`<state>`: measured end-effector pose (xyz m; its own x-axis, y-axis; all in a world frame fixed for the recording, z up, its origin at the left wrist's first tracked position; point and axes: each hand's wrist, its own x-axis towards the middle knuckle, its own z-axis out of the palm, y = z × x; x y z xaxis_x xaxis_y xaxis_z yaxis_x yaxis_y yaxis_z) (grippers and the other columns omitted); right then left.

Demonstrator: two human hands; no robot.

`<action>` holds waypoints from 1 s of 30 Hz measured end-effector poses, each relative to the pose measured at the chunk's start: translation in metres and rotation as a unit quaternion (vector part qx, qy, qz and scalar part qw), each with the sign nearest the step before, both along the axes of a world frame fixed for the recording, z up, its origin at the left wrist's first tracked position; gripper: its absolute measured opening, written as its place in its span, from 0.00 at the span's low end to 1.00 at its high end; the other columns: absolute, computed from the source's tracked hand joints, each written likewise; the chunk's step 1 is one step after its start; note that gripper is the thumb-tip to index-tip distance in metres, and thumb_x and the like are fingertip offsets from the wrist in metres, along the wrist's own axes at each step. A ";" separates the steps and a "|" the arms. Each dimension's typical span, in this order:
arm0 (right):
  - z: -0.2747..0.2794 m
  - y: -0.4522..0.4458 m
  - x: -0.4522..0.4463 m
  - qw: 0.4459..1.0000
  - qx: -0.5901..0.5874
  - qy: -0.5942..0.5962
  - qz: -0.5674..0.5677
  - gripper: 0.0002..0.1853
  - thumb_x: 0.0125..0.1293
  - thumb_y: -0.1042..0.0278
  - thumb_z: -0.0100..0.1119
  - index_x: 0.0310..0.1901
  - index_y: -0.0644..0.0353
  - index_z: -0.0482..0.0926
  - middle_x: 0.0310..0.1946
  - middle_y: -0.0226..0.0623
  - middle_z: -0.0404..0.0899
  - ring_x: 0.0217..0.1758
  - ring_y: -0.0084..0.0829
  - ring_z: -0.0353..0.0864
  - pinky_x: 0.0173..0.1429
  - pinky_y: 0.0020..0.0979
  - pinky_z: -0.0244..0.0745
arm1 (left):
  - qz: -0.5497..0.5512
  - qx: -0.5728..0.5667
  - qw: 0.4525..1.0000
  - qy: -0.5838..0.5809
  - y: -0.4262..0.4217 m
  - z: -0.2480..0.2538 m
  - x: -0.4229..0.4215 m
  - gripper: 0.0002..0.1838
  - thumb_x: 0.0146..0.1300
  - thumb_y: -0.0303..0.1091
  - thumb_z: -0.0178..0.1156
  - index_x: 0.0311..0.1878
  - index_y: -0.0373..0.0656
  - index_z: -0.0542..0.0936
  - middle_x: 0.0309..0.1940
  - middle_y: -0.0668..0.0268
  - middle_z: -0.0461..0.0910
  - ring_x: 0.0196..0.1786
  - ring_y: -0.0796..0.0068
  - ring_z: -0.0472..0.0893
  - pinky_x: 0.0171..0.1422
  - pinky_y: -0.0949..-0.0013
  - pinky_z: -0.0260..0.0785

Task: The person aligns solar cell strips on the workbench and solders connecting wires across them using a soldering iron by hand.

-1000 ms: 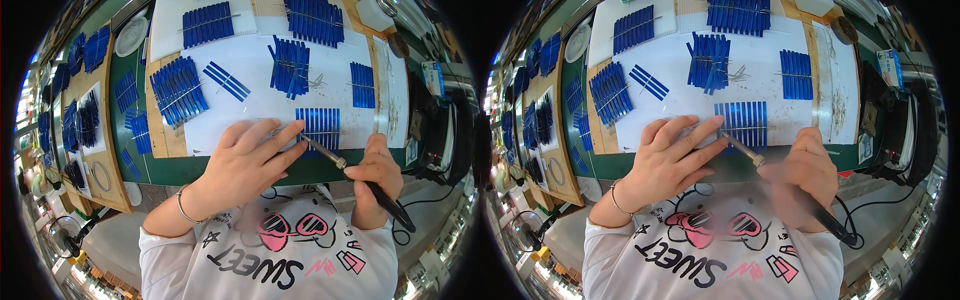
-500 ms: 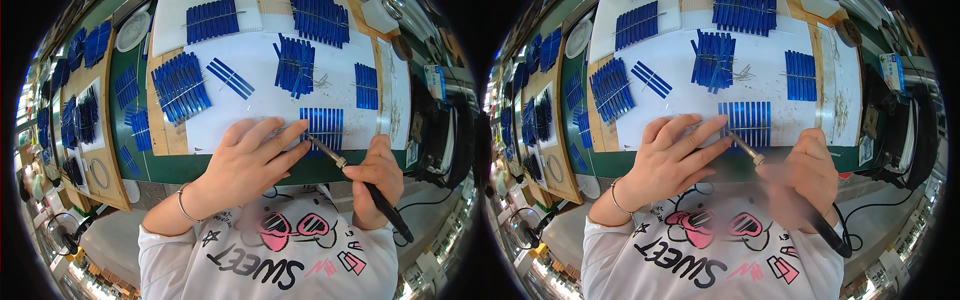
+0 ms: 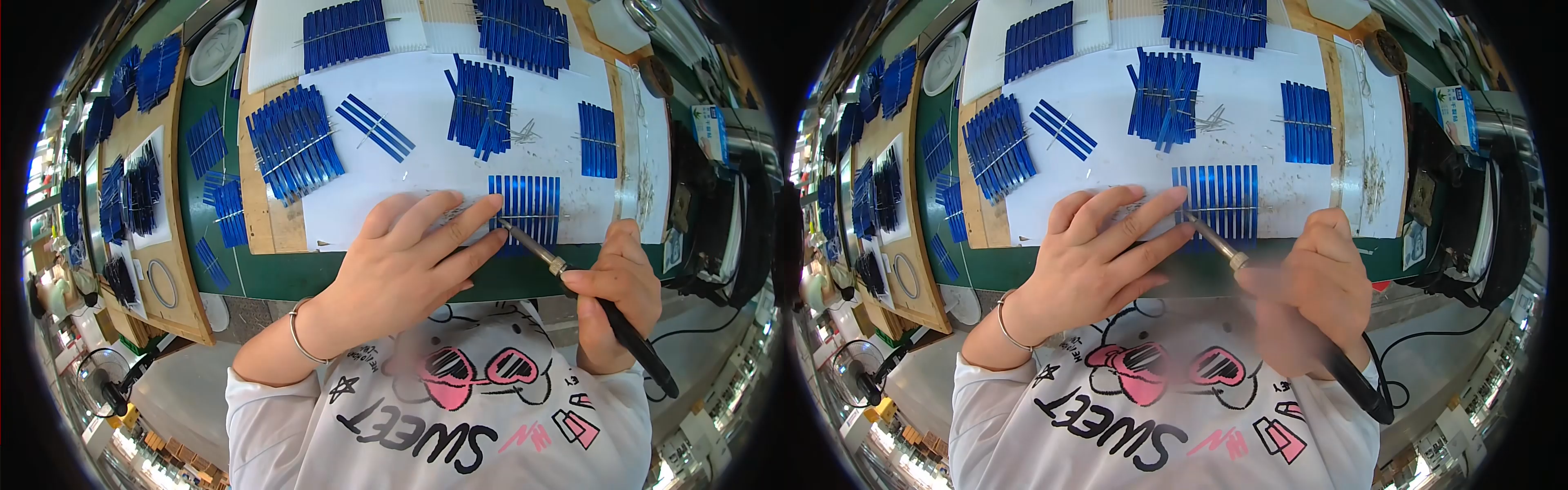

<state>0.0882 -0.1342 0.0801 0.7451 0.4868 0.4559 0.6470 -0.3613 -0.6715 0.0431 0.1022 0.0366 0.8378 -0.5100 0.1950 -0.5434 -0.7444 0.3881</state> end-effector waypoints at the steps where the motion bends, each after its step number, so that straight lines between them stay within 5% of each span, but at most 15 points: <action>1: 0.000 -0.001 0.000 1.000 0.000 0.000 0.000 0.13 0.31 0.82 0.63 0.26 0.61 0.82 0.16 0.27 0.67 0.20 0.30 0.60 0.33 0.34 0.53 | 0.000 0.000 1.000 -0.001 0.000 0.000 0.000 0.31 0.50 0.46 0.68 0.61 0.56 0.80 0.71 0.72 0.71 0.64 0.66 0.70 0.66 0.60 0.57; 4: -0.001 -0.006 0.001 1.000 -0.001 0.010 0.002 0.11 0.33 0.83 0.64 0.24 0.61 0.81 0.16 0.28 0.66 0.20 0.30 0.59 0.33 0.34 0.53 | 0.001 0.001 1.000 0.001 0.000 0.000 0.000 0.31 0.50 0.46 0.68 0.61 0.56 0.80 0.71 0.72 0.71 0.64 0.66 0.70 0.66 0.60 0.57; 7: -0.002 -0.014 -0.002 0.999 0.020 0.033 -0.007 0.05 0.47 0.78 0.67 0.27 0.60 0.81 0.17 0.27 0.66 0.22 0.29 0.59 0.35 0.34 0.55 | -0.001 0.005 1.000 0.007 0.000 0.002 0.001 0.31 0.51 0.47 0.68 0.61 0.56 0.80 0.71 0.72 0.71 0.64 0.66 0.70 0.65 0.60 0.57; 10: -0.011 -0.030 -0.007 0.989 0.112 0.081 -0.059 0.13 0.68 0.55 0.61 0.39 0.58 0.80 0.20 0.26 0.68 0.31 0.27 0.63 0.42 0.36 0.57 | 0.001 -0.003 1.000 0.018 -0.002 0.006 0.002 0.33 0.43 0.42 0.73 0.58 0.54 0.80 0.70 0.74 0.69 0.65 0.69 0.68 0.63 0.60 0.59; 13: -0.027 -0.033 -0.009 0.982 0.134 0.056 -0.117 0.21 0.66 0.50 0.62 0.49 0.61 0.78 0.27 0.33 0.72 0.30 0.26 0.65 0.56 0.39 0.65 | 0.003 -0.046 0.999 0.027 -0.006 0.006 0.005 0.33 0.44 0.41 0.73 0.58 0.51 0.79 0.68 0.68 0.70 0.64 0.65 0.70 0.62 0.58 0.59; 15: -0.033 -0.031 -0.009 0.984 0.120 0.067 -0.112 0.18 0.69 0.57 0.62 0.55 0.57 0.75 0.26 0.32 0.78 0.38 0.32 0.74 0.61 0.43 0.68 | 0.028 -0.071 0.997 0.015 -0.013 0.002 0.007 0.33 0.45 0.41 0.73 0.59 0.49 0.79 0.67 0.65 0.71 0.63 0.63 0.71 0.62 0.58 0.60; 17: -0.041 -0.029 -0.008 0.987 0.107 0.095 -0.069 0.29 0.69 0.45 0.63 0.59 0.62 0.73 0.47 0.52 0.84 0.50 0.37 0.83 0.65 0.41 0.71 | 0.053 -0.097 0.994 0.003 -0.020 -0.002 0.009 0.33 0.46 0.41 0.72 0.59 0.48 0.78 0.66 0.62 0.71 0.61 0.61 0.73 0.61 0.57 0.60; 18: -0.036 -0.031 0.001 0.997 0.021 0.071 -0.015 0.27 0.69 0.48 0.63 0.59 0.59 0.72 0.55 0.52 0.82 0.56 0.41 0.83 0.68 0.47 0.69 | 0.076 -0.110 0.991 -0.007 -0.022 -0.003 0.010 0.33 0.46 0.41 0.72 0.59 0.47 0.77 0.65 0.60 0.71 0.60 0.60 0.74 0.60 0.58 0.61; 21: -0.035 -0.017 0.027 0.993 -0.097 -0.032 0.065 0.31 0.61 0.45 0.70 0.58 0.54 0.72 0.57 0.46 0.83 0.59 0.43 0.82 0.72 0.52 0.63 | 0.103 -0.115 0.988 -0.024 -0.023 -0.008 0.008 0.33 0.48 0.42 0.71 0.60 0.46 0.77 0.64 0.59 0.72 0.60 0.59 0.75 0.60 0.59 0.62; 25: -0.036 0.002 0.031 0.985 -0.161 -0.052 0.036 0.34 0.52 0.41 0.74 0.55 0.49 0.72 0.56 0.40 0.84 0.64 0.45 0.78 0.76 0.56 0.53 | 0.114 -0.079 0.990 -0.035 -0.024 -0.008 0.001 0.31 0.53 0.46 0.67 0.62 0.47 0.78 0.64 0.59 0.73 0.60 0.61 0.74 0.60 0.60 0.62; 27: -0.035 0.003 0.029 0.986 -0.161 -0.012 0.047 0.35 0.40 0.54 0.80 0.52 0.49 0.74 0.58 0.34 0.83 0.69 0.40 0.74 0.77 0.59 0.48 | 0.111 -0.066 0.990 -0.048 -0.023 -0.007 0.000 0.31 0.50 0.45 0.70 0.60 0.48 0.80 0.63 0.60 0.73 0.59 0.61 0.75 0.60 0.60 0.63; 30: -0.037 0.003 0.029 0.986 -0.155 -0.022 0.055 0.35 0.40 0.54 0.80 0.53 0.48 0.74 0.57 0.33 0.83 0.69 0.41 0.74 0.78 0.60 0.47 | 0.108 -0.026 0.991 -0.070 -0.024 -0.012 -0.002 0.31 0.51 0.47 0.69 0.61 0.52 0.81 0.65 0.63 0.73 0.59 0.64 0.74 0.61 0.61 0.62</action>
